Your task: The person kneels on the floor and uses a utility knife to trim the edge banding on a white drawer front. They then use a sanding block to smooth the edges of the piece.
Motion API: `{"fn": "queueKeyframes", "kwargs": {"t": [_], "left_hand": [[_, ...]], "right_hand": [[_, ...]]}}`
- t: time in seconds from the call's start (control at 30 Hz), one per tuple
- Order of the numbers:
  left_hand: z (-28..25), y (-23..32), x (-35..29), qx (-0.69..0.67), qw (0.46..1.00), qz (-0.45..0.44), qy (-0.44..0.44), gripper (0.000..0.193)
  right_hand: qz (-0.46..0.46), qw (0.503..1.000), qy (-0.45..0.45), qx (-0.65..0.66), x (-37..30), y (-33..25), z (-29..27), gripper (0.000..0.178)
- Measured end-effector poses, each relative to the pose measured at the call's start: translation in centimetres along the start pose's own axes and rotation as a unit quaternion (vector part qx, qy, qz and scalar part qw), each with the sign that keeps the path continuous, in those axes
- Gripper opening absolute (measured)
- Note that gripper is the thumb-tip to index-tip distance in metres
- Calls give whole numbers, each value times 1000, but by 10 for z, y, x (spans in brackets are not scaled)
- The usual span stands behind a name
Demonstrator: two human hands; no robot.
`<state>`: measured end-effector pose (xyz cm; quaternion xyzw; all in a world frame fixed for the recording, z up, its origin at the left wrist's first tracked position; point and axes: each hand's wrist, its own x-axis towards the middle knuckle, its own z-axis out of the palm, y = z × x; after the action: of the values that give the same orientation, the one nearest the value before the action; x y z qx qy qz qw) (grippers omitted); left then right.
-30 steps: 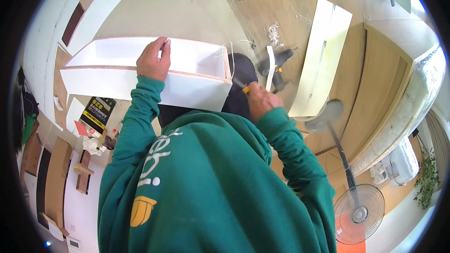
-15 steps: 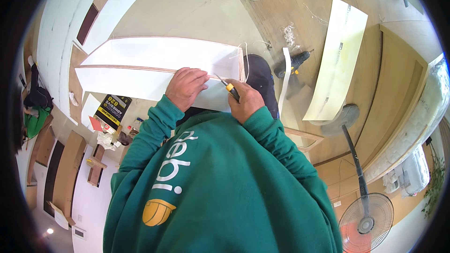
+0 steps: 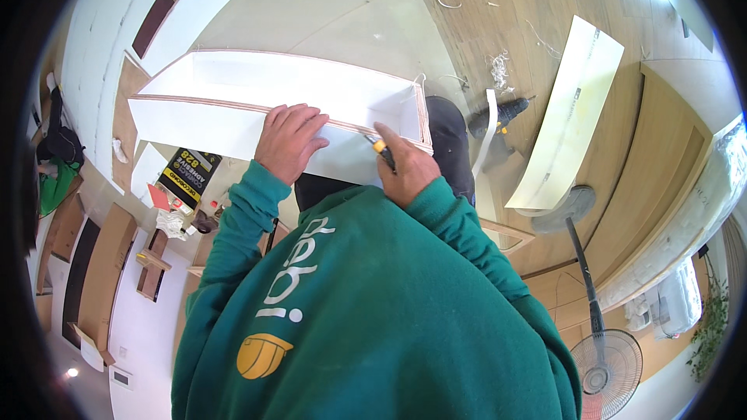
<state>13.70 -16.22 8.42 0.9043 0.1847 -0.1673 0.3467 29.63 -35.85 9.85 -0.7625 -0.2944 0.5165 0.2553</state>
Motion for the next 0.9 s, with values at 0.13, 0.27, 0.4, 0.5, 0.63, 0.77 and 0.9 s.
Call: {"fn": "queueKeyframes", "kwargs": {"t": [0.13, 0.27, 0.4, 0.5, 0.63, 0.77, 0.9], "left_hand": [[10, -6, -4, -1, 999, 6, 31, 33], [9, -8, -5, -44, 997, 14, 59, 31], [9, -19, -9, -68, 992, 19, 101, 26], [-8, -36, -14, 18, 974, -60, 219, 23], [-11, -80, -23, 82, 936, -140, 312, 21], [8, -93, -20, 111, 933, -131, 316, 18], [23, -83, -11, 83, 896, -191, 392, 17]], "right_hand": [[3, 1000, -6, 22, -2, -14, 12, 48], [32, 998, -5, 50, 3, -22, 11, 48], [61, 992, -42, 101, 24, -35, 27, 58], [35, 994, -43, 94, 31, -36, 44, 61], [0, 998, -55, 18, 23, -38, 36, 53], [-11, 999, -47, -14, 18, -52, 25, 47], [77, 985, -49, -148, 18, -71, 26, 33]]}}
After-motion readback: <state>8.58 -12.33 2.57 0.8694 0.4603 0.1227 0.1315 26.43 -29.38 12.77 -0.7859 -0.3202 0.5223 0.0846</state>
